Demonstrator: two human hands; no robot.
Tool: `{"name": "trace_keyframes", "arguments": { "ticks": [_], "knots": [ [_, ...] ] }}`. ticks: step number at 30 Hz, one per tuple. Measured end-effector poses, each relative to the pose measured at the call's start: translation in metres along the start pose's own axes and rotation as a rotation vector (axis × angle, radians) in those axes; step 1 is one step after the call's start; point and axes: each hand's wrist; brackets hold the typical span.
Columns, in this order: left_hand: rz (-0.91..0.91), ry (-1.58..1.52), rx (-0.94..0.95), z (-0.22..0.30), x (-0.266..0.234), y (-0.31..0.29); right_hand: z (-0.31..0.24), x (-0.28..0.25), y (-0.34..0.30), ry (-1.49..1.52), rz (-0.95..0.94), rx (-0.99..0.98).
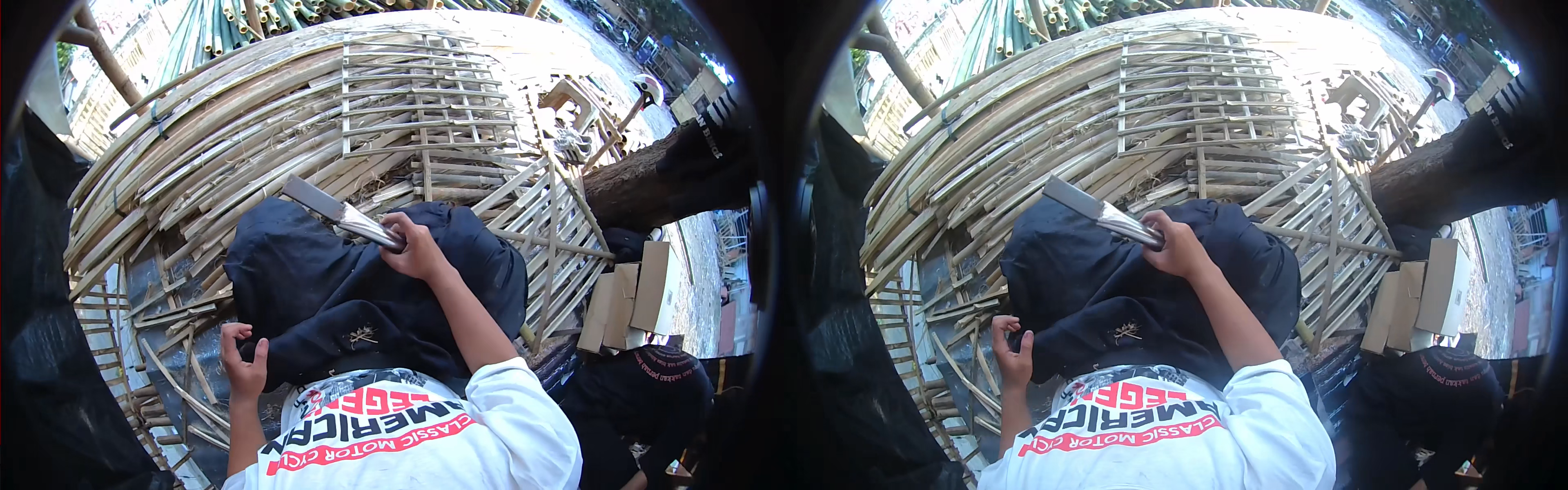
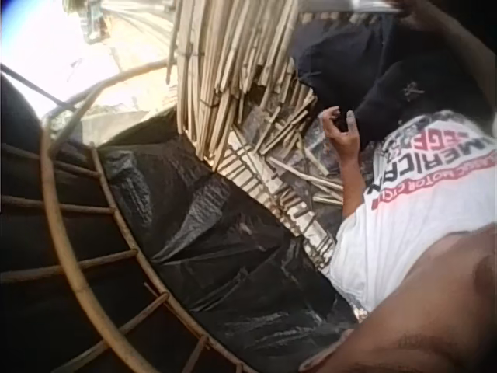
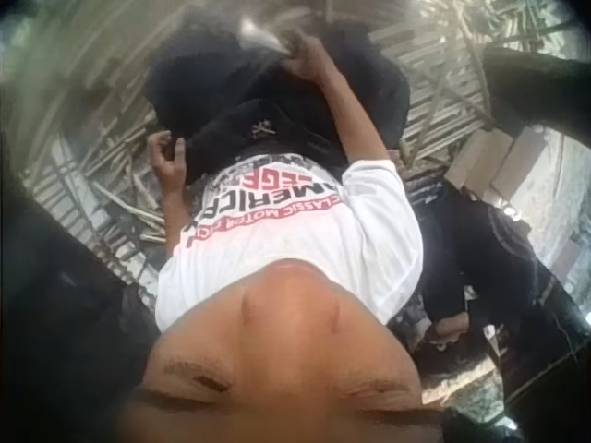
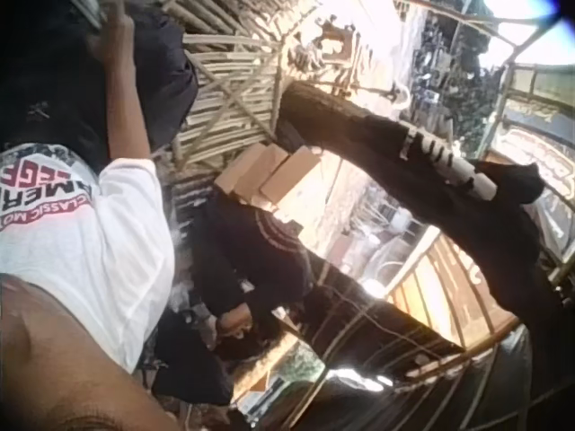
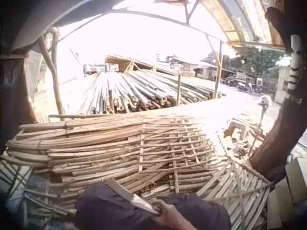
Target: The person weaves thin bamboo strips into a pre-constructed bamboo lattice frame, using a cleaver to trim the ends and wedge the strips into place.
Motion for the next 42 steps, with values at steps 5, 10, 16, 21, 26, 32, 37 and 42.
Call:
{"name": "trace_keyframes", "arguments": {
  "ticks": [5,10,16,21,26,32,37,42],
  "knots": [
    [-0.532,-0.547,-0.230,0.045,0.067,0.057,-0.021,0.047,-0.012,0.359,-0.165,0.011],
    [-0.401,-0.729,-0.319,0.024,0.106,0.069,-0.049,0.117,-0.037,0.571,-0.201,-0.156],
    [-0.162,-0.942,-0.683,0.022,0.086,0.054,-0.046,0.028,-0.033,0.575,-0.754,-0.045],
    [-0.158,-0.662,-0.880,-0.003,0.070,0.051,0.065,-0.158,-0.003,0.341,-0.102,0.262],
    [-0.086,-0.661,-1.018,-0.029,0.073,0.063,0.157,-0.306,-0.032,0.194,0.501,0.606],
    [0.037,-0.532,-1.151,0.004,0.088,0.078,0.144,-0.303,-0.061,0.147,0.682,0.618],
    [0.051,-0.392,-1.138,-0.008,0.086,0.078,0.114,-0.243,-0.054,0.140,0.487,0.311],
    [0.049,-0.358,-1.199,-0.027,0.078,0.070,0.045,-0.245,0.002,0.036,0.349,-0.309]
  ]
}}
Point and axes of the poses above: each hand's wrist, its own y-axis towards the middle knuckle, its own x-axis out of the palm, z = x × y, and after that the axes turned 1 degree about y, right-handed
